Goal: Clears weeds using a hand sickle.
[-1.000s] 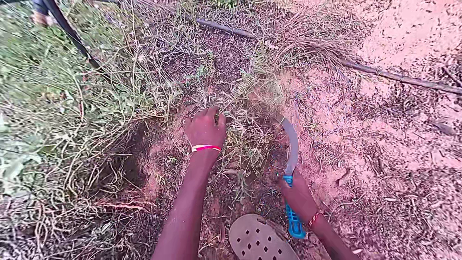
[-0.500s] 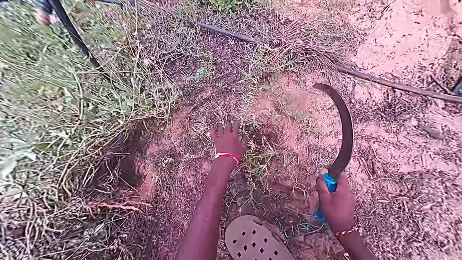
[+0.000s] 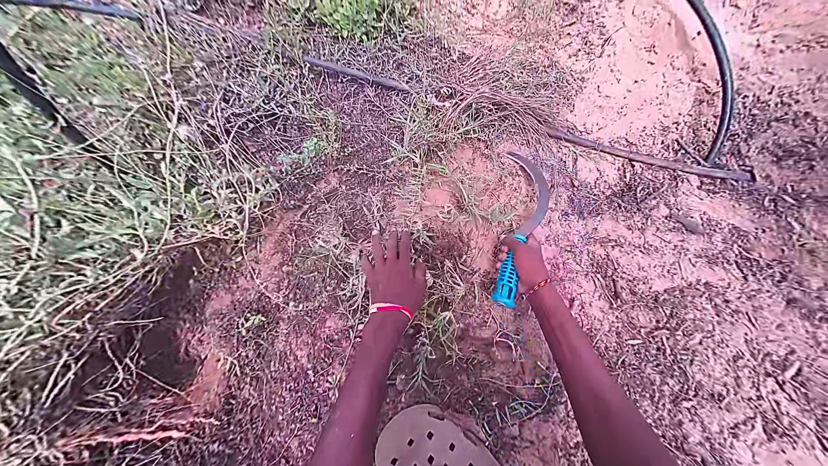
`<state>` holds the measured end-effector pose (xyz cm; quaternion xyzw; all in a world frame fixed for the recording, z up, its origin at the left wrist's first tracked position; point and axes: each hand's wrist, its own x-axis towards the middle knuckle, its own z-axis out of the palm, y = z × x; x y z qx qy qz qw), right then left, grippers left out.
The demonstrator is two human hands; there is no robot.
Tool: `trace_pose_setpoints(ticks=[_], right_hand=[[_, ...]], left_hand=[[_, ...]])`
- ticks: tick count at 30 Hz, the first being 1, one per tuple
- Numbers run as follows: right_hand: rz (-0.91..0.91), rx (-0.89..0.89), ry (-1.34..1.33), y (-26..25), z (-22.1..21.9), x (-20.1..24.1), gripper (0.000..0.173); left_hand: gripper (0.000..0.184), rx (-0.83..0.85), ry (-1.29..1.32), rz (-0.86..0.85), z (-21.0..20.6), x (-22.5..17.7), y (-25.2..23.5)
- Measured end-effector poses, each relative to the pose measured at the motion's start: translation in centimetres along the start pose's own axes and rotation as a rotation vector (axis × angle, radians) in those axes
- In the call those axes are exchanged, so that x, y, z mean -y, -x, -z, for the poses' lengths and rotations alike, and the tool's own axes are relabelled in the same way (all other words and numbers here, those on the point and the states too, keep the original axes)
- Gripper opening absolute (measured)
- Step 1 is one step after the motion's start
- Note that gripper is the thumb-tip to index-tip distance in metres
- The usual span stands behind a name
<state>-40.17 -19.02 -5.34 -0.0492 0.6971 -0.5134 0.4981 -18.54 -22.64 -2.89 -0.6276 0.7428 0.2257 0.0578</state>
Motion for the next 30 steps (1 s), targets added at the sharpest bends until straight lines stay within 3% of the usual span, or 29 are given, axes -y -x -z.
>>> trace_pose_setpoints(ticks=[4, 7, 10, 13, 17, 19, 22, 26, 30], right_hand=[[-0.002, 0.131, 0.507, 6.0, 1.4, -5.2, 0.055], [0.023, 0.113, 0.606, 11.8, 4.4, -10.2, 0.055], [0.054, 0.033, 0.617, 14.7, 6.6, -11.7, 0.053], [0.161, -0.080, 0.436, 12.4, 6.9, -9.8, 0.047], [0.055, -0.126, -0.148, 5.2, 4.2, -5.0, 0.012], [-0.065, -0.041, -0.115, 3.8, 3.6, -4.4, 0.007], [-0.137, 0.096, 0.048, 6.9, 4.1, -6.7, 0.011], [-0.110, 0.086, 0.053, 10.3, 7.8, -7.1, 0.018], [0.006, 0.032, 0.032, 7.6, 9.3, -4.5, 0.017]], left_hand=[[0.062, -0.075, 0.027, -0.004, -1.4, 0.3, 0.6], [0.061, -0.180, 0.046, -0.043, -2.0, 0.7, 0.6], [0.062, -0.160, 0.058, -0.033, -1.8, 0.9, 0.8], [0.061, -0.090, 0.043, -0.026, -1.5, 0.4, 0.7], [0.062, -0.096, 0.005, -0.022, -2.1, 0.3, 0.7], [0.062, -0.097, -0.007, -0.014, -2.5, 0.3, 0.8], [0.062, -0.095, -0.006, -0.021, -2.6, 0.5, 0.8], [0.062, -0.104, 0.002, -0.012, -3.1, 0.4, 0.8], [0.062, -0.097, -0.006, -0.009, -3.3, 0.6, 0.9]])
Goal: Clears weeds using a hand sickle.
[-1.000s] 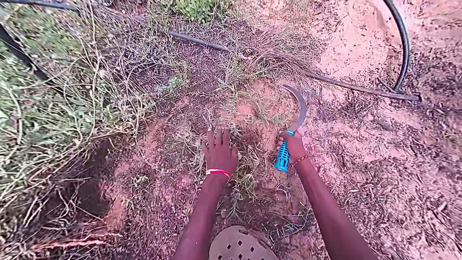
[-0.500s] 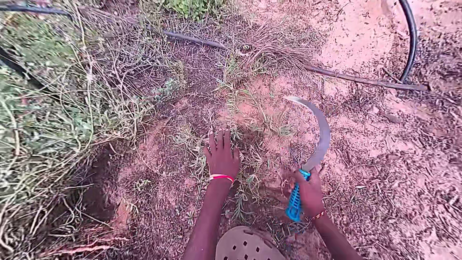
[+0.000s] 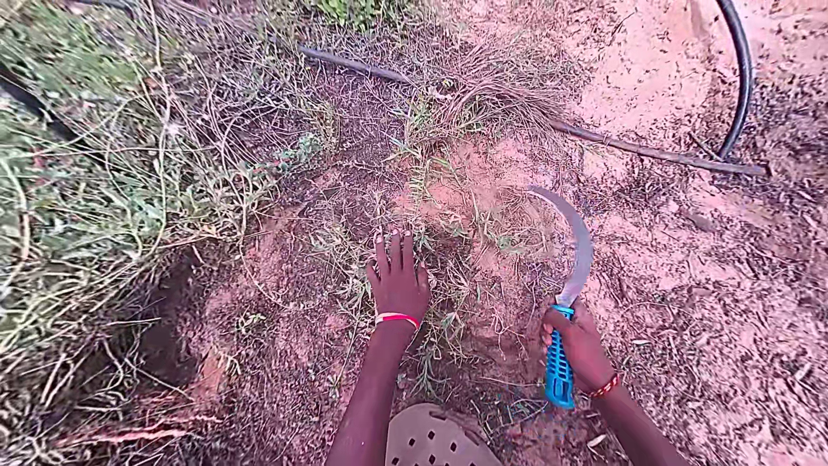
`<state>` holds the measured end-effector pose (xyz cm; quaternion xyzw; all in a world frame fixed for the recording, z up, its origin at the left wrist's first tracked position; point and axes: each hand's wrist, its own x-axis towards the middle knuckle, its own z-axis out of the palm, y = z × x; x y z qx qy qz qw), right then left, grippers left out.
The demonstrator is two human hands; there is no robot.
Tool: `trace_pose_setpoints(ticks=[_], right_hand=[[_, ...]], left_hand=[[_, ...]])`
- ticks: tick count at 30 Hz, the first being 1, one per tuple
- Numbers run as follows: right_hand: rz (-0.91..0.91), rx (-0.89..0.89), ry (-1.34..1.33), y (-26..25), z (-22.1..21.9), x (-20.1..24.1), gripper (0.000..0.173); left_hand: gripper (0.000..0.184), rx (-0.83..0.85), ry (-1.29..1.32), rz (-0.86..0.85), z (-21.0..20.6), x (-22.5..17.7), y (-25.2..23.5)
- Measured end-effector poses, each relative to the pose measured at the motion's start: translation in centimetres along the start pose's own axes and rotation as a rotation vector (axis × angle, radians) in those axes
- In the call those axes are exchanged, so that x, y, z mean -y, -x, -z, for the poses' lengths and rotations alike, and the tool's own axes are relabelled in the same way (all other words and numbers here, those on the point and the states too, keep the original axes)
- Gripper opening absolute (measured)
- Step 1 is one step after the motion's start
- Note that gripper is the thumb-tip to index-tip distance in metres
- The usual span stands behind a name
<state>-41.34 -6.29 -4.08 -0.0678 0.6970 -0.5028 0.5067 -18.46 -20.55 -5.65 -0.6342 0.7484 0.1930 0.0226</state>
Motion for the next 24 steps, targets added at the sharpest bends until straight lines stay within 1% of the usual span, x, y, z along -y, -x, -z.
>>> trace_pose_setpoints(ticks=[2, 3, 4, 5, 7, 9, 11, 13, 14, 16, 18, 19, 20, 22, 24], right_hand=[[0.040, -0.053, -0.072, -2.7, -1.0, 1.2, 0.013], [0.029, -0.075, -0.102, -3.8, -1.8, 1.5, 0.011], [-0.012, -0.080, -0.093, -4.1, -2.3, 1.2, 0.009], [-0.069, -0.054, -0.047, -3.3, -2.6, 0.4, 0.008], [-0.139, 0.068, 0.115, 0.7, -2.5, -2.2, 0.014], [-0.165, 0.135, 0.207, 5.8, -1.6, -4.9, 0.022], [-0.142, 0.129, 0.327, 9.7, -0.1, -6.7, 0.033], [-0.067, 0.107, 0.492, 11.4, 1.5, -7.3, 0.045], [-0.022, 0.081, 0.553, 11.5, 1.9, -7.2, 0.047], [0.096, -0.017, 0.643, 10.4, 2.1, -6.5, 0.047], [0.262, -0.122, 0.698, 7.6, 1.5, -4.8, 0.046], [0.315, -0.145, 0.703, 5.8, 0.9, -3.5, 0.047], [0.335, -0.131, 0.685, 3.8, 0.3, -2.0, 0.047], [0.285, -0.028, 0.547, 0.2, -1.9, 1.1, 0.041], [0.157, 0.073, 0.379, -2.1, -4.9, 2.9, 0.030]], left_hand=[[0.062, -0.004, -0.004, -0.002, -0.1, -0.1, 0.0], [0.062, -0.001, -0.008, 0.001, 0.1, -0.1, -0.1], [0.062, 0.004, -0.009, 0.003, 0.1, -0.1, 0.0], [0.062, 0.012, -0.010, 0.004, 0.1, -0.1, 0.2], [0.063, 0.034, -0.007, 0.015, 0.2, -0.2, 0.1], [0.063, 0.019, 0.001, 0.030, -0.1, -0.2, 0.1], [0.063, -0.012, 0.011, 0.021, -0.4, -0.3, 0.1], [0.062, -0.024, 0.017, 0.017, -0.5, -0.3, 0.2], [0.062, -0.025, 0.022, 0.019, -0.4, -0.3, 0.2], [0.061, -0.023, 0.021, 0.021, -0.1, -0.2, 0.3], [0.061, -0.013, 0.019, 0.021, 0.1, -0.2, 0.2], [0.060, 0.010, 0.019, 0.025, 0.3, -0.3, 0.1], [0.060, 0.025, 0.021, 0.027, 0.5, -0.4, 0.1], [0.061, 0.047, 0.022, 0.030, 0.7, -0.3, 0.0], [0.062, 0.054, 0.025, 0.028, 0.8, -0.2, 0.0]])
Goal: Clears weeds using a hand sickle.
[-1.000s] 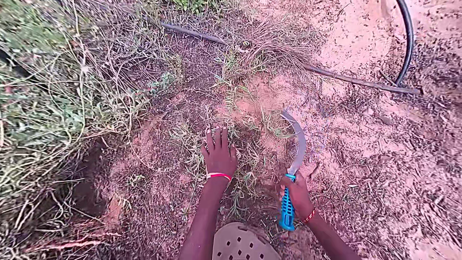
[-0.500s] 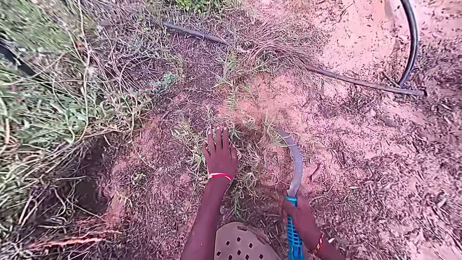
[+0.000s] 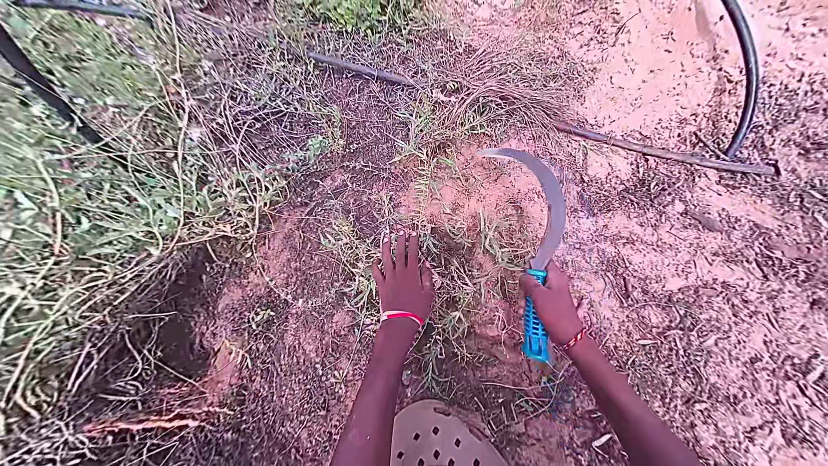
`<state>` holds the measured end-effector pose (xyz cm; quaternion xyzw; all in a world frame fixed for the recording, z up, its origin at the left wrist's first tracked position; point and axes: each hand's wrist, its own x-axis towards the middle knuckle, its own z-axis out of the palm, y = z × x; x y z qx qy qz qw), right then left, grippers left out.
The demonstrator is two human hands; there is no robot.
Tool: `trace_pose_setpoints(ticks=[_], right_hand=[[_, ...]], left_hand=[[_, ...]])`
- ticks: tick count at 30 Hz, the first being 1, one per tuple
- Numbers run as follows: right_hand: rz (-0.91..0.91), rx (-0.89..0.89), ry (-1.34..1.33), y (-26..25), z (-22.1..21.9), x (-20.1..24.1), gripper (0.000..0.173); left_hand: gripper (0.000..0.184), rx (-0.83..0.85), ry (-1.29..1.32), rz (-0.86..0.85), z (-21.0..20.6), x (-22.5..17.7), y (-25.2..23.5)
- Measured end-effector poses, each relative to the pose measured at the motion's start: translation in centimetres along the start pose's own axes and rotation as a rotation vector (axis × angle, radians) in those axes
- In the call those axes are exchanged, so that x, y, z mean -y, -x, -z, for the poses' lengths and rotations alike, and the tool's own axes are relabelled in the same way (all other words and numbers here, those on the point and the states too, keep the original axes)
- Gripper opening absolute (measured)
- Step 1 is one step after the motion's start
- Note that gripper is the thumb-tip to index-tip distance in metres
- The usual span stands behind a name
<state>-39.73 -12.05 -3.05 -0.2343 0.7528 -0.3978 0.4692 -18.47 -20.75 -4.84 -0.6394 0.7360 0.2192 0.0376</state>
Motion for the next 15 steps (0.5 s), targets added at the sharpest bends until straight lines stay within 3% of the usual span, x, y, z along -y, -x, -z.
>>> trace_pose_setpoints(ticks=[1, 3, 5, 7, 11, 15], right_hand=[[-0.072, 0.050, 0.000, -0.2, -1.0, 0.4, 0.029], [-0.133, 0.157, 0.289, 2.1, -2.2, -0.7, 0.041], [-0.042, 0.225, 0.728, 6.8, -2.2, -2.8, 0.057], [0.102, 0.209, 0.874, 11.4, -1.2, -5.3, 0.051], [0.260, 0.020, 0.754, 14.5, 1.4, -7.1, 0.041], [0.353, -0.237, 0.490, 7.5, 1.7, -6.0, 0.044]], left_hand=[[0.062, -0.005, 0.002, -0.005, 0.0, 0.1, 0.2], [0.061, -0.032, 0.002, -0.032, -0.2, 0.3, 0.6], [0.059, -0.109, 0.014, -0.069, -0.9, 0.6, 1.1], [0.057, -0.181, 0.016, -0.099, -1.7, 1.1, 1.3], [0.055, -0.238, 0.036, -0.131, -2.9, 1.4, 1.2], [0.058, -0.127, 0.044, -0.092, -2.0, 0.9, 1.0]])
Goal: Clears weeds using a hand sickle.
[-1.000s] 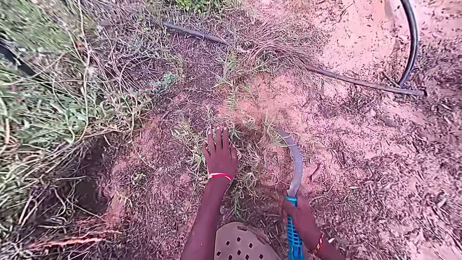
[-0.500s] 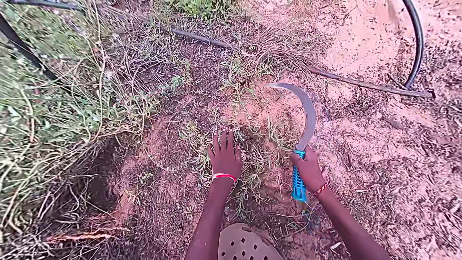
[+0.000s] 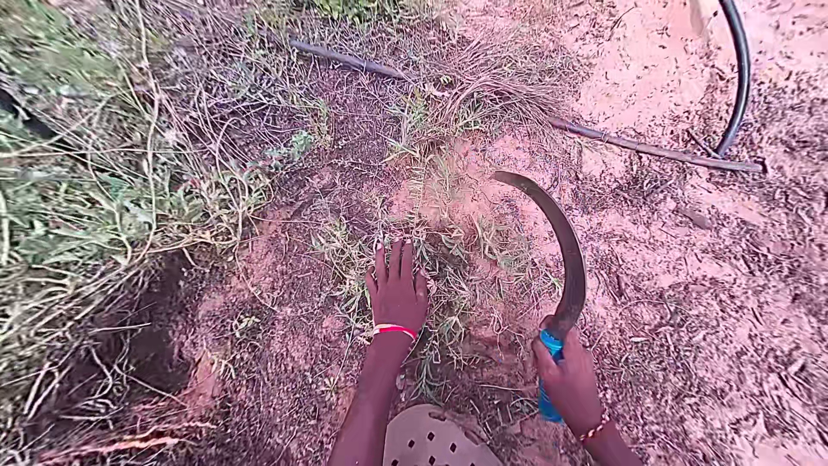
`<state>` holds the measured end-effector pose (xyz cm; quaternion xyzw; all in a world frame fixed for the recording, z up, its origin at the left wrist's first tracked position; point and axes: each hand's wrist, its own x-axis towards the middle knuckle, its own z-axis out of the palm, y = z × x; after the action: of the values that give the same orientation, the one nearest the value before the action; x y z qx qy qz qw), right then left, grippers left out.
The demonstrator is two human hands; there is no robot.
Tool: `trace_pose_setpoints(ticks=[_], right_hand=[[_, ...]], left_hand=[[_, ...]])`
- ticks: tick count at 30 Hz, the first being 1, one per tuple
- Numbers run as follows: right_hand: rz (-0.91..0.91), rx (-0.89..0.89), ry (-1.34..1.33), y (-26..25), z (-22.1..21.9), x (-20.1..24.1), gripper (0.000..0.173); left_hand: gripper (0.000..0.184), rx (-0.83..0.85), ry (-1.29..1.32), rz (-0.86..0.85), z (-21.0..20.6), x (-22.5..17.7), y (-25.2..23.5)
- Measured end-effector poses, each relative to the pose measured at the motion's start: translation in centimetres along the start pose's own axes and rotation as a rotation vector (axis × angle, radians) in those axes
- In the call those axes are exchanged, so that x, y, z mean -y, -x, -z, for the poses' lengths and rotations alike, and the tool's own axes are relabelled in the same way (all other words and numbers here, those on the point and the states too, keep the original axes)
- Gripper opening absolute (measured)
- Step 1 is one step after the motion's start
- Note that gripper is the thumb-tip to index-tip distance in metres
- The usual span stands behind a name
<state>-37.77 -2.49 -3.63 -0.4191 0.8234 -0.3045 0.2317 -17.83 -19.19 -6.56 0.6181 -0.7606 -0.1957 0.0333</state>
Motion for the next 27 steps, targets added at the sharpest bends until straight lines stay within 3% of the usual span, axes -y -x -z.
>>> trace_pose_setpoints(ticks=[2, 4, 6, 10, 13, 15, 20, 22, 24, 27], right_hand=[[-0.206, -0.027, -0.365, -5.7, -1.1, 1.4, 0.039], [-0.401, -0.035, -0.734, -10.3, -3.3, 2.8, 0.016], [-0.546, 0.096, -0.812, -10.8, -5.1, 3.6, 0.007], [-0.597, 0.345, -0.678, -3.1, -5.1, 2.6, 0.017], [-0.568, 0.302, -0.646, 0.6, -2.9, 1.6, 0.025], [-0.459, 0.221, -0.478, 0.2, -1.8, 0.5, 0.034], [0.037, -0.061, -0.185, -9.7, 1.4, 1.2, 0.038], [0.153, -0.092, -0.065, -14.9, 2.4, 1.0, 0.035], [0.101, 0.055, 0.114, -19.5, 2.6, -0.4, 0.033], [-0.083, 0.370, 0.386, -23.0, 3.3, -3.7, 0.045]], left_hand=[[0.059, 0.032, -0.005, 0.007, 0.3, 0.1, -0.1], [0.059, 0.039, -0.012, 0.005, 0.6, 0.3, 0.0], [0.059, 0.040, -0.008, 0.002, 0.6, 0.3, 0.1], [0.060, 0.003, 0.006, -0.009, -0.1, 0.3, 0.1], [0.060, 0.007, 0.004, -0.003, -0.1, 0.5, 0.2], [0.059, 0.017, 0.017, -0.006, 0.0, 0.5, 0.1], [0.059, 0.027, 0.017, -0.004, 0.2, 0.5, 0.0], [0.059, 0.028, 0.015, 0.000, 0.2, 0.5, 0.1], [0.060, 0.048, 0.015, 0.019, 0.3, 0.4, 0.2], [0.060, 0.118, 0.012, 0.043, 1.0, 0.1, 0.0]])
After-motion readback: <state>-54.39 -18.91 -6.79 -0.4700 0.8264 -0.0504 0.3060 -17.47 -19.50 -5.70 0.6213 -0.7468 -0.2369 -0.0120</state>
